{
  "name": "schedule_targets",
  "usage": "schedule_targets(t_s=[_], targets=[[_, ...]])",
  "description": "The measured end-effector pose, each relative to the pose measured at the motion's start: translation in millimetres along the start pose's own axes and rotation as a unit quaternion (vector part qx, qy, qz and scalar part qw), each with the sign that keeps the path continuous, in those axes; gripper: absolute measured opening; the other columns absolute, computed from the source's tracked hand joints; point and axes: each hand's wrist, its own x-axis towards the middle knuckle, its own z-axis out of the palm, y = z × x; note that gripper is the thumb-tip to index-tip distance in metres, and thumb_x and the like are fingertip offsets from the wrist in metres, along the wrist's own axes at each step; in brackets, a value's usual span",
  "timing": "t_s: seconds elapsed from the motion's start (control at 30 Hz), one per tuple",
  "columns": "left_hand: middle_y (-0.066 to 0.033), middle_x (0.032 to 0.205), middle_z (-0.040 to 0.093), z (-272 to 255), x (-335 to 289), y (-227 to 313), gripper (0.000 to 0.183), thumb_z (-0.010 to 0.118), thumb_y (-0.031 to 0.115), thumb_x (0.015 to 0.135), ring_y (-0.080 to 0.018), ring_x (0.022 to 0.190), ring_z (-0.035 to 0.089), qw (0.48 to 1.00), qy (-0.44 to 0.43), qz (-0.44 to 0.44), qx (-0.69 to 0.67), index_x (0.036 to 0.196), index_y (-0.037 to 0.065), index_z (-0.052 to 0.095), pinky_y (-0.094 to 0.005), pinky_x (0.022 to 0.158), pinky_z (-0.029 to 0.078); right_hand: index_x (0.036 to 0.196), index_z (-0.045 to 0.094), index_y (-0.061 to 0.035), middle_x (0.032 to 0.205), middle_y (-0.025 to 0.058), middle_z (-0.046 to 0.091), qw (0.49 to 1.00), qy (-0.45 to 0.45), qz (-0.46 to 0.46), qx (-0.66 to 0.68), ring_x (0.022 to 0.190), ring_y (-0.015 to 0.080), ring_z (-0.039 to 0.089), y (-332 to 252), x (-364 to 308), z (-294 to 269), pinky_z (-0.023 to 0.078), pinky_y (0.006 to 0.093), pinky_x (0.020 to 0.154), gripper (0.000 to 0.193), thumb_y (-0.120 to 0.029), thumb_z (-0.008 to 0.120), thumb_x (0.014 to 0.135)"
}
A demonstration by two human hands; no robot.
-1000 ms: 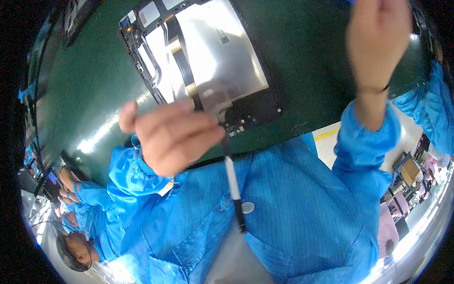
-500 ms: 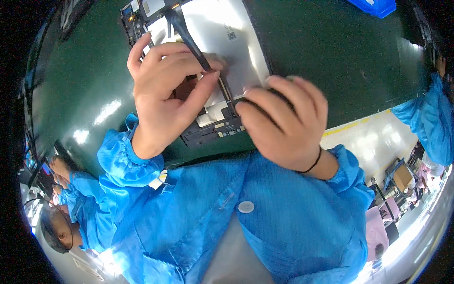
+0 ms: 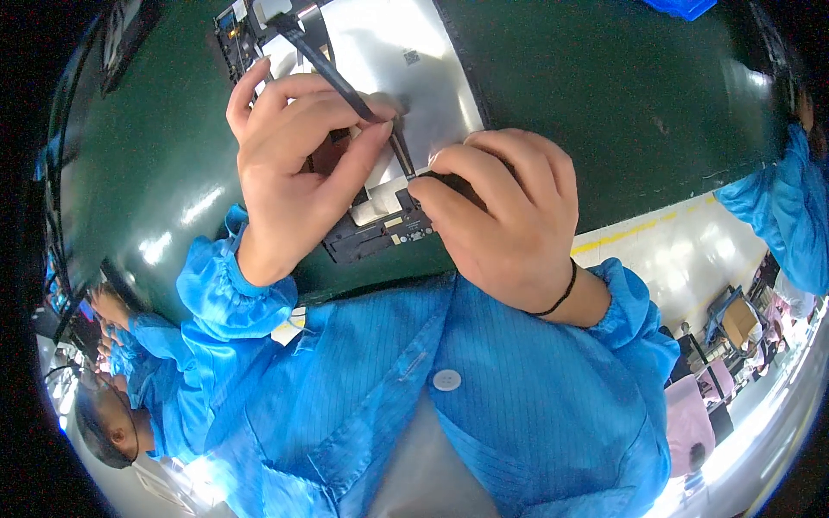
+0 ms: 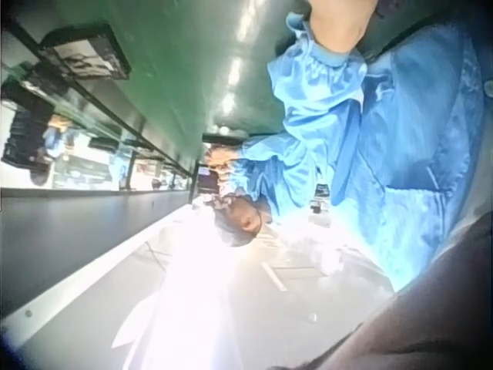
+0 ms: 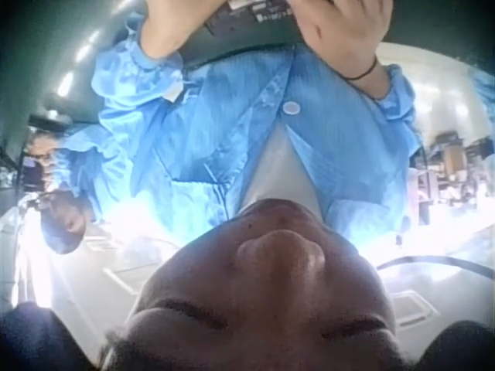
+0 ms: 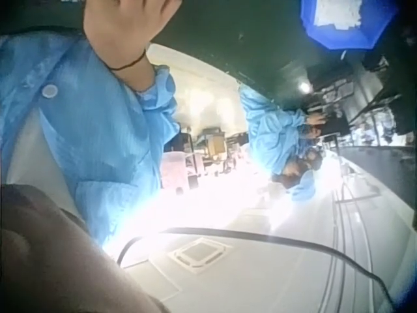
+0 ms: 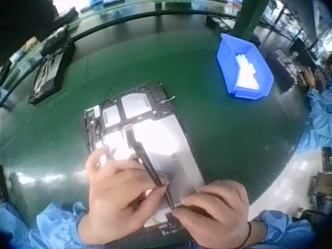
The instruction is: The person takes tablet chassis from an assembly line, connects ribbon cables and presses adhesive tapes inside each unit by hand, and places the assembled tablets back onto the conveyor belt.
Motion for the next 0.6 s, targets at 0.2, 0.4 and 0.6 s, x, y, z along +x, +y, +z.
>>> schedule_targets(t_s=[0.2, 0.4, 0.6], targets=[[0.0012, 0.076, 0.061, -2.6, 3.9, -2.0, 0.012, 0.08, 0.013, 0.068, -0.0188, 0.084, 0.057, 1.0, 0.002, -0.026, 0.014, 0.076, 0.012, 0.071, -0.0405, 0.103, 0.029, 0.084, 0.069, -0.0159, 0.097, -0.0017, 0.062, 0.999, 0.011, -0.011, -0.045, 0.098, 0.0209, 0.059, -3.7, 2.4, 1.0, 0.045, 0.0381, 0.087, 0.023, -0.017, 0.068, 0.061], [0.0004, 0.076, 0.058, -4.7, 3.4, -3.4, 0.014, 0.081, 0.015, 0.068, -0.0199, 0.084, 0.055, 0.999, -0.008, -0.023, 0.04, 0.075, 0.011, 0.069, -0.0405, 0.1, 0.031, 0.084, 0.069, -0.0158, 0.097, -0.001, 0.063, 0.999, 0.014, -0.017, -0.03, 0.097, 0.0213, 0.06, -4.0, 0.8, 2.5, 0.045, 0.038, 0.086, 0.022, -0.017, 0.068, 0.061], [0.0001, 0.072, 0.055, -5.1, 5.2, -5.7, 0.014, 0.081, 0.015, 0.068, -0.0199, 0.081, 0.053, 0.999, -0.015, -0.029, 0.035, 0.073, 0.01, 0.068, -0.039, 0.098, 0.031, 0.085, 0.07, -0.0155, 0.097, -0.0003, 0.063, 1.0, 0.006, -0.007, -0.013, 0.098, 0.022, 0.06, -4.4, 1.4, 3.8, 0.046, 0.0378, 0.085, 0.025, -0.016, 0.07, 0.06]])
